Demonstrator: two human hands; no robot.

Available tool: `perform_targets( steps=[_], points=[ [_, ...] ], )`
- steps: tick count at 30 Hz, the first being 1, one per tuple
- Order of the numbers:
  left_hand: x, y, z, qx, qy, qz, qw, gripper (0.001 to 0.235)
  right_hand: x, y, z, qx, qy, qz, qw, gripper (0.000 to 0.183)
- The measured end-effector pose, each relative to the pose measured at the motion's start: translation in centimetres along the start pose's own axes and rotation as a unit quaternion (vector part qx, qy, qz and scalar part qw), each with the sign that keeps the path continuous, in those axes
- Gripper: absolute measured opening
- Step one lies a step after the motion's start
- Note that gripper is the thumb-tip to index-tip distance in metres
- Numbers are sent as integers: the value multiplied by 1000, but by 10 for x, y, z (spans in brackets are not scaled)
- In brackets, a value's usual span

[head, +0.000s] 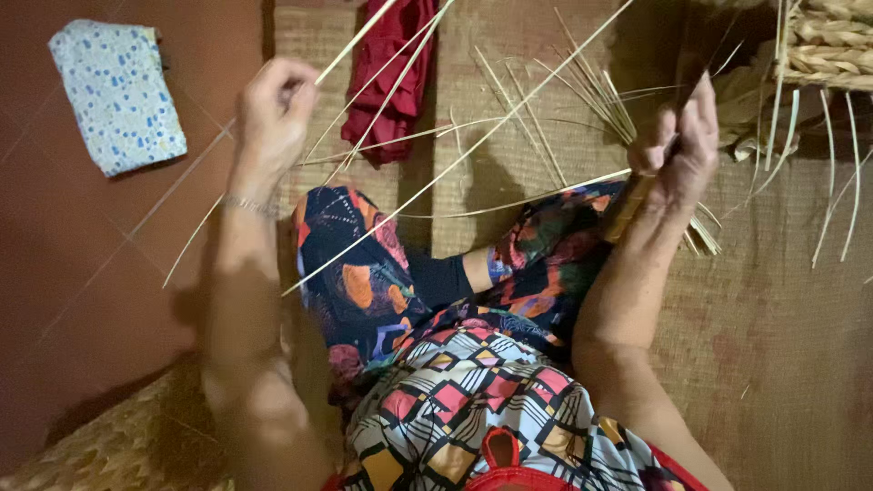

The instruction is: The person sits on a mat and uses a large knife to shave thin strips of bamboo. They hold the bamboo in their left hand and scrape the blade along its length to smooth it and remove the outer layer, occasionally adjusting their grip.

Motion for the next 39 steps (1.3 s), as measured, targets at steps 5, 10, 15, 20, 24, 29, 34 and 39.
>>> perform_targets(
  steps=[5, 10, 15, 20, 24, 29, 34, 39],
  points=[
    [-16, 105, 100, 44, 24, 55, 997, 7, 19, -20, -2, -18, 40, -14, 999, 49],
    [-39, 204, 166, 75, 20, 71, 994, 7, 34, -47, -7, 60, 59, -7, 996, 67],
    [-41, 283, 204, 89, -25, 57, 994, 7, 40, -47, 0, 94, 65, -22, 993, 69],
    [4, 276, 209, 180, 66, 89, 977, 15, 37, -21, 4, 85, 42, -78, 992, 77],
    [28, 287, 182, -99, 63, -27, 993, 23, 26, -15, -2, 135, 2, -129, 982, 84],
    [34, 238, 61, -355, 18, 67, 932, 57, 24, -19, -4, 135, 6, -143, 980, 77],
    [43, 192, -41, -348, -31, -40, 936, 41, 13, -16, -14, 118, -29, -126, 985, 75],
    [55, 149, -78, -226, -65, -152, 960, 18, 47, 16, -27, 106, 41, -172, 978, 68]
  ],
)
Point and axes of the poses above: each hand's wrist, its own z-axis towards the middle knuckle, its own y-axis out of the palm, x = y × z, the point moved 9 cm from there along z, towards the middle knuckle, and after that the axes turned 15 degrees about z, right-handed, at the moved point
